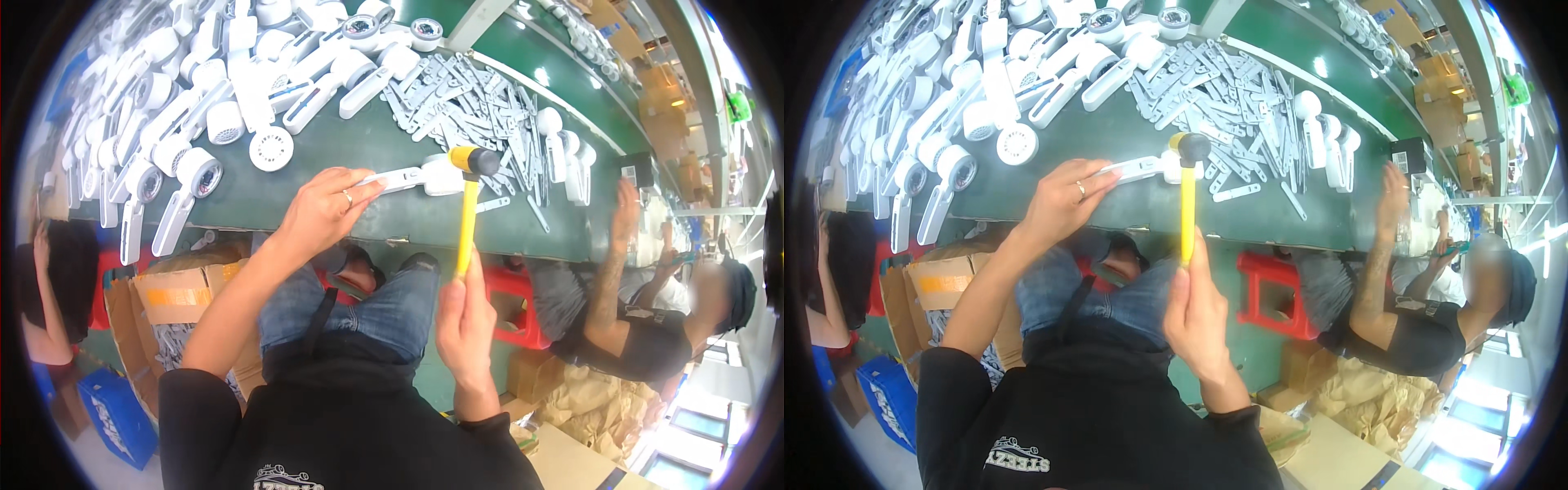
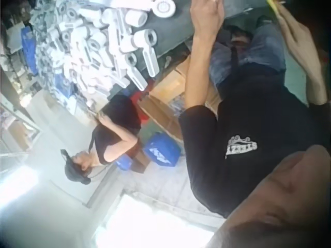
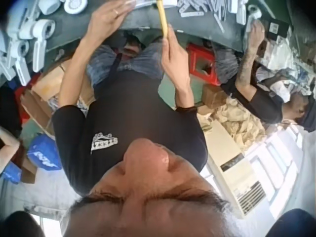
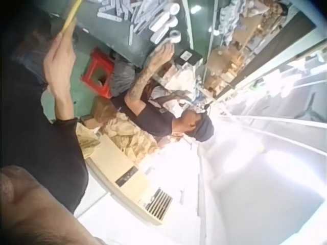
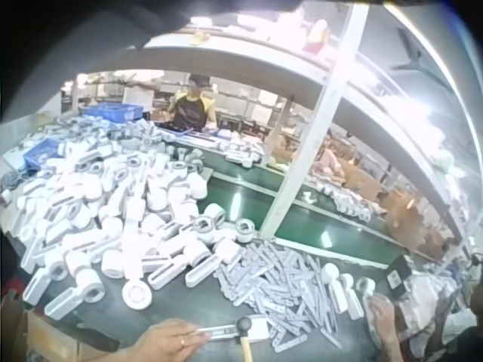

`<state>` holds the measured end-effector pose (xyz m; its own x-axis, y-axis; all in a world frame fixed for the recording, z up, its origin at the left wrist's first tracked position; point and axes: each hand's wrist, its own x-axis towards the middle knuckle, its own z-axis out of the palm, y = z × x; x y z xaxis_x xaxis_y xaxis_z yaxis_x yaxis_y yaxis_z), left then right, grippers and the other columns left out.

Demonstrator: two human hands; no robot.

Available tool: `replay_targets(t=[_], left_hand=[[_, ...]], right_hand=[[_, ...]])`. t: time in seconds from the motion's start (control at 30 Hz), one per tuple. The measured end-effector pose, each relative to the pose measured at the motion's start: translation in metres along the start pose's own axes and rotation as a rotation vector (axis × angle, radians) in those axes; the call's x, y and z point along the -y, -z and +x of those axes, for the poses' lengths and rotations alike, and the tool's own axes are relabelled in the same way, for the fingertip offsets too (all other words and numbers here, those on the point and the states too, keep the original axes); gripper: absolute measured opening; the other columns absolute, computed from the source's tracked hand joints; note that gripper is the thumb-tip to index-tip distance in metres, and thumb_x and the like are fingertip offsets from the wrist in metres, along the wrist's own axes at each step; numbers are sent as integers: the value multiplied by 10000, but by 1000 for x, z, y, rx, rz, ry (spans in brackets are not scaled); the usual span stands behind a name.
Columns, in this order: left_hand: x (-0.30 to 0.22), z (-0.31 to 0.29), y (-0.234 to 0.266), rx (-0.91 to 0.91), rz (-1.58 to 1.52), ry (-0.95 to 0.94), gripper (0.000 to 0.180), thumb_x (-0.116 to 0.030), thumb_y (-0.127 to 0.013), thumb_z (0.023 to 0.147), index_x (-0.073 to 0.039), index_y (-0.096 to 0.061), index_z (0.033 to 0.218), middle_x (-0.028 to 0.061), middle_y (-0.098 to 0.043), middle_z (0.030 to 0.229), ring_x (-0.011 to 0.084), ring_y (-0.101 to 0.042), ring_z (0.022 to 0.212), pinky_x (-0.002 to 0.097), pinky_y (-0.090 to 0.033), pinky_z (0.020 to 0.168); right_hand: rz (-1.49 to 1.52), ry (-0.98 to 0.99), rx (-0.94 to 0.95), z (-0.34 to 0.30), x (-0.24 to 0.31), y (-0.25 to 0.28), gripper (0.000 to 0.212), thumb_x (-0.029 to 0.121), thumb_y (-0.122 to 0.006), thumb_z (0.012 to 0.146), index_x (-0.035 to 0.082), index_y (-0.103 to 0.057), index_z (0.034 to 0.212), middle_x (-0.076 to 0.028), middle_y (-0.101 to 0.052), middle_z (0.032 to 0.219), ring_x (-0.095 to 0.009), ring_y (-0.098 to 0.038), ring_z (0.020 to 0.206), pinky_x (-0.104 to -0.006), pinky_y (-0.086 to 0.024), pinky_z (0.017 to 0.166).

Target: Using a mallet to assemble small plastic parts on a factory assembly line.

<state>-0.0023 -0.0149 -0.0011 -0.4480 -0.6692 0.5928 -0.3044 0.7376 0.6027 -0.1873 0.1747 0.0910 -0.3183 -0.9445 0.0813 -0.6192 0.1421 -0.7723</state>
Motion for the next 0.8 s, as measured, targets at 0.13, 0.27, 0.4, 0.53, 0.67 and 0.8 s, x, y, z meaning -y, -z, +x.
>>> replay_targets(t=[0.13,0.27,0.4,0.53,0.67,0.8], left_hand=[[-8,6,4,47,-174,208,621,-43,-811,890,-63,-590,1470,112,-781,1123,327,-734,1013,406,-572,940],[-6,4,7,111,-313,461,1010,-80,-832,888,-60,-223,1694,92,-791,1113,303,-740,1066,392,-516,1047],[-2,4,6,163,-204,455,1047,-115,-828,893,-53,-172,1707,75,-787,1139,303,-674,1199,419,-460,1111],[-6,2,6,192,-214,540,1096,-123,-839,874,-85,-148,1723,59,-778,1159,350,-522,1318,445,-396,1160],[-8,10,6,164,-215,562,1116,-127,-847,863,-124,-148,1732,39,-779,1147,362,-465,1334,456,-366,1167],[5,2,1,176,-45,310,957,-155,-843,887,-146,-323,1690,56,-792,1157,252,-616,1168,420,-364,1105]], right_hand=[[-93,74,172,3,-7,-6,504,91,-508,1103,11,-447,1597,-146,-669,856,-199,-639,699,-333,-530,690],[-136,-53,279,11,3,-8,562,120,-518,1091,37,-370,1626,-333,-695,1196,-515,-712,1002,-519,-582,817],[-63,23,182,3,13,-1,541,135,-511,1097,36,-390,1615,-336,-695,1177,-523,-700,1011,-507,-584,830],[-137,-102,348,8,21,-2,550,103,-513,1086,41,-385,1617,-339,-681,1214,-511,-704,1007,-534,-575,830],[-184,-8,331,9,2,-25,553,107,-541,1077,48,-410,1612,-318,-702,1206,-496,-705,1064,-510,-585,892],[-128,27,166,20,-11,2,659,204,-671,1033,65,-407,1621,-318,-709,1204,-465,-742,1049,-483,-602,858]])
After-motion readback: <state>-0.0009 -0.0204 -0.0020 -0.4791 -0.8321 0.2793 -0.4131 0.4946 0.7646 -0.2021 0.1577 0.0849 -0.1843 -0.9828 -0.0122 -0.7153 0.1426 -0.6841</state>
